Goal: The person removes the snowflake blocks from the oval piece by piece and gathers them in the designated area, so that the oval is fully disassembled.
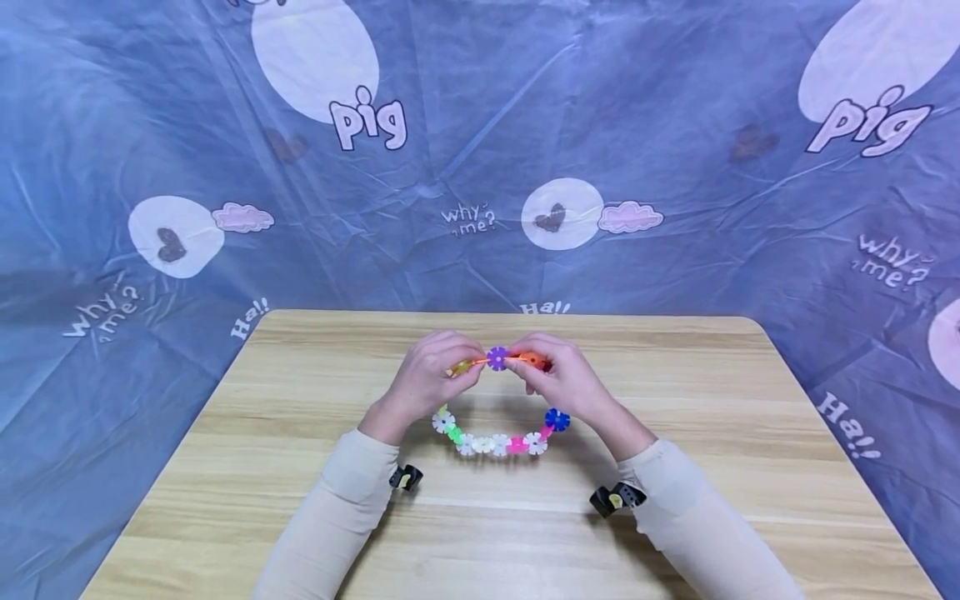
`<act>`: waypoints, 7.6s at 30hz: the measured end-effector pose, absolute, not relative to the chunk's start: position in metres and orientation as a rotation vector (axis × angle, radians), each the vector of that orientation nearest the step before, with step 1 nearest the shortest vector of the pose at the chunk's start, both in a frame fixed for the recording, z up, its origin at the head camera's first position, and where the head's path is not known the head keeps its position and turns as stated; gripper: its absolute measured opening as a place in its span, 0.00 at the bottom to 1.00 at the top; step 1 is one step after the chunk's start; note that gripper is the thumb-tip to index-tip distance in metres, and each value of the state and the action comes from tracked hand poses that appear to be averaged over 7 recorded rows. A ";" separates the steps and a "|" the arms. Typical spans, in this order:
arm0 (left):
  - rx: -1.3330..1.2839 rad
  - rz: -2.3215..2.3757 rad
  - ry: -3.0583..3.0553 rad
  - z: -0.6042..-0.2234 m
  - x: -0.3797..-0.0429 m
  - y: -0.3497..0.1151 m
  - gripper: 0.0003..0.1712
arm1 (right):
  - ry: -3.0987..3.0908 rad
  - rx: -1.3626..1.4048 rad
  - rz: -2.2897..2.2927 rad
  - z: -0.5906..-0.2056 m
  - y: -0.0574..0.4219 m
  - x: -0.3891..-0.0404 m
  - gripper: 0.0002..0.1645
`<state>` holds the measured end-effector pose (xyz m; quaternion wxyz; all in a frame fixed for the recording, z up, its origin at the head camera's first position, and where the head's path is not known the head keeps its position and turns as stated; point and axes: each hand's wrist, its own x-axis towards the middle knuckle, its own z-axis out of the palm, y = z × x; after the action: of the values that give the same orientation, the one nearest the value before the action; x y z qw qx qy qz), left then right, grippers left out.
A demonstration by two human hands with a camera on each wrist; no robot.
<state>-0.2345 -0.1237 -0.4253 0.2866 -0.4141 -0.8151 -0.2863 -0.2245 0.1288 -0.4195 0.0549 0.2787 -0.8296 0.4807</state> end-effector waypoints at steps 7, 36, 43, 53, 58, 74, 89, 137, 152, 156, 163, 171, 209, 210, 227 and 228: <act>-1.089 -0.775 -2.223 -0.428 -0.236 -0.125 0.08 | -2.522 0.830 1.473 -0.422 0.133 -0.226 0.11; -0.971 -0.929 -2.471 -0.431 -0.239 -0.121 0.08 | -2.507 0.828 1.518 -0.429 0.133 -0.225 0.14; -0.947 -1.097 -2.498 -0.427 -0.236 -0.116 0.10 | -2.496 0.849 1.494 -0.428 0.133 -0.226 0.15; -0.928 -1.226 -2.521 -0.425 -0.231 -0.108 0.07 | -2.512 0.852 1.477 -0.427 0.134 -0.225 0.18; -0.875 -1.281 -2.547 -0.426 -0.229 -0.107 0.07 | -2.575 0.736 1.666 -0.428 0.139 -0.225 0.26; -0.899 -1.380 -2.488 -0.429 -0.228 -0.105 0.07 | -2.541 0.593 1.948 -0.435 0.145 -0.226 0.13; -0.810 -1.533 -2.447 -0.429 -0.224 -0.100 0.06 | -2.504 0.521 1.975 -0.437 0.136 -0.221 0.16; -0.620 -1.531 -2.345 -0.430 -0.232 -0.138 0.11 | -2.503 0.493 1.905 -0.426 0.133 -0.212 0.18; -0.058 -1.575 -2.471 -0.427 -0.239 -0.176 0.14 | -2.488 0.502 1.927 -0.425 0.133 -0.211 0.18; 0.007 -1.554 -2.488 -0.430 -0.244 -0.187 0.14 | -2.483 0.498 1.939 -0.423 0.133 -0.210 0.18; 0.057 -1.562 -2.511 -0.437 -0.250 -0.202 0.14 | -2.476 0.505 1.943 -0.424 0.133 -0.211 0.18; 0.112 -1.550 -2.567 -0.444 -0.256 -0.221 0.16 | -2.480 0.511 1.930 -0.424 0.132 -0.211 0.18; 0.227 -0.966 -2.907 -0.475 -0.283 -0.266 0.12 | -2.486 0.573 1.840 -0.427 0.134 -0.209 0.17; 0.230 -0.960 -2.910 -0.476 -0.283 -0.266 0.12 | -2.484 0.575 1.843 -0.427 0.134 -0.208 0.17; 0.263 -1.011 -2.873 -0.473 -0.278 -0.267 0.14 | -2.477 0.560 1.871 -0.428 0.136 -0.207 0.18; 0.261 -1.028 -2.864 -0.473 -0.277 -0.266 0.15 | -2.477 0.565 1.869 -0.428 0.136 -0.207 0.17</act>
<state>-0.2774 -0.2663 -0.4734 0.0439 0.0855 -0.9369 -0.3362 -0.2073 0.1363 -0.4282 -0.0060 0.1790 -0.7853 0.5927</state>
